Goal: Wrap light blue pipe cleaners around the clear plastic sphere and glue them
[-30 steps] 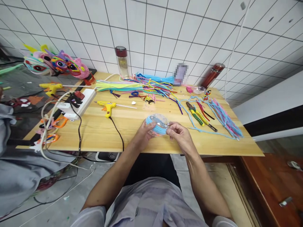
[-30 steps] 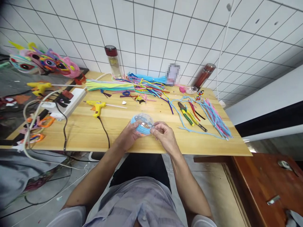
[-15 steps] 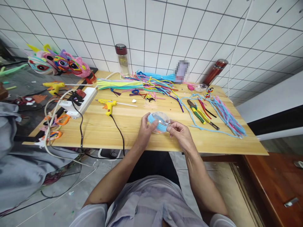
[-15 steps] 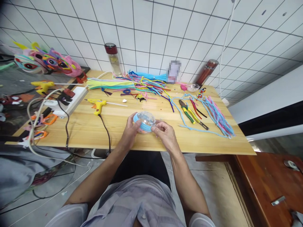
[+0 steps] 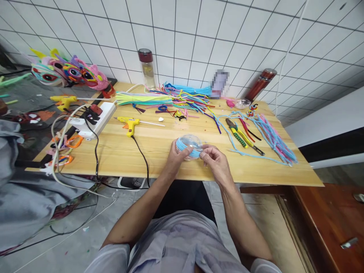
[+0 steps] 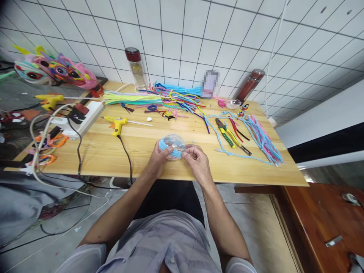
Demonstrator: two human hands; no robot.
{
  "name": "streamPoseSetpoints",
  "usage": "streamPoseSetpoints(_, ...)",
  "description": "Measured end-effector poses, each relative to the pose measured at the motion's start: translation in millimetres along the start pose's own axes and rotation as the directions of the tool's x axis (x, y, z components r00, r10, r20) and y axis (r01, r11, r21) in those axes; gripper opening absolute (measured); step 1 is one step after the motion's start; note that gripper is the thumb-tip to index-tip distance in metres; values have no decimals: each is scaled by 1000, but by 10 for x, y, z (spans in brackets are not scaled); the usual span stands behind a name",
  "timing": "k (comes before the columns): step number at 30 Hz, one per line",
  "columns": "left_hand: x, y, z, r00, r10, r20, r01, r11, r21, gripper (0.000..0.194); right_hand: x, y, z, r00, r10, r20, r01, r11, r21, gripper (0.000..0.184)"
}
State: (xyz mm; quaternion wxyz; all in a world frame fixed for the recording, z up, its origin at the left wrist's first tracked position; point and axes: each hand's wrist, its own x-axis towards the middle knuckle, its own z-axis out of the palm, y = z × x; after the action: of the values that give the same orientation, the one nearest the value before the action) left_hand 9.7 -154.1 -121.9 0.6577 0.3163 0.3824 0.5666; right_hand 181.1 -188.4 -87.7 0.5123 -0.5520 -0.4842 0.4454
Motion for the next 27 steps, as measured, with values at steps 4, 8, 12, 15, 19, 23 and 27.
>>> streamPoseSetpoints(4, -8, 29, 8, 1000, -3, 14, 3, 1000, -3, 74, -9, 3, 14, 1000, 5, -11, -4, 1000, 29, 31)
streamPoseSetpoints(8, 3, 15, 25, 1000, 13, -27, -13, 1000, 14, 74, -53, -51, 33, 999, -29, -20, 29, 999, 26, 28)
streamPoseSetpoints(12, 14, -20, 31, 996, 65, -61, -62, 996, 58, 73, -96, -115, 70, 995, -95, -36, 92, 993, -80, 26)
streamPoseSetpoints(15, 14, -22, 30, 994, 88, -62, -83, 992, 92, 76, -97, -144, 92, 994, -97, -46, 90, 987, -130, 29)
streamPoseSetpoints(19, 6, 26, 28, 997, 82, 6, -83, 991, 104, 74, -84, -156, 93, 993, -96, -71, 84, 985, -149, 35)
streamPoseSetpoints(23, 9, 76, 13, 994, 56, 99, -67, 991, 113, 74, -91, -149, 69, 994, -83, -76, 70, 985, -159, 35)
streamPoseSetpoints(27, 28, 47, -8, 994, 61, 86, -76, 981, 178, 92, -103, -127, 41, 994, -81, -75, 69, 986, -154, 36)
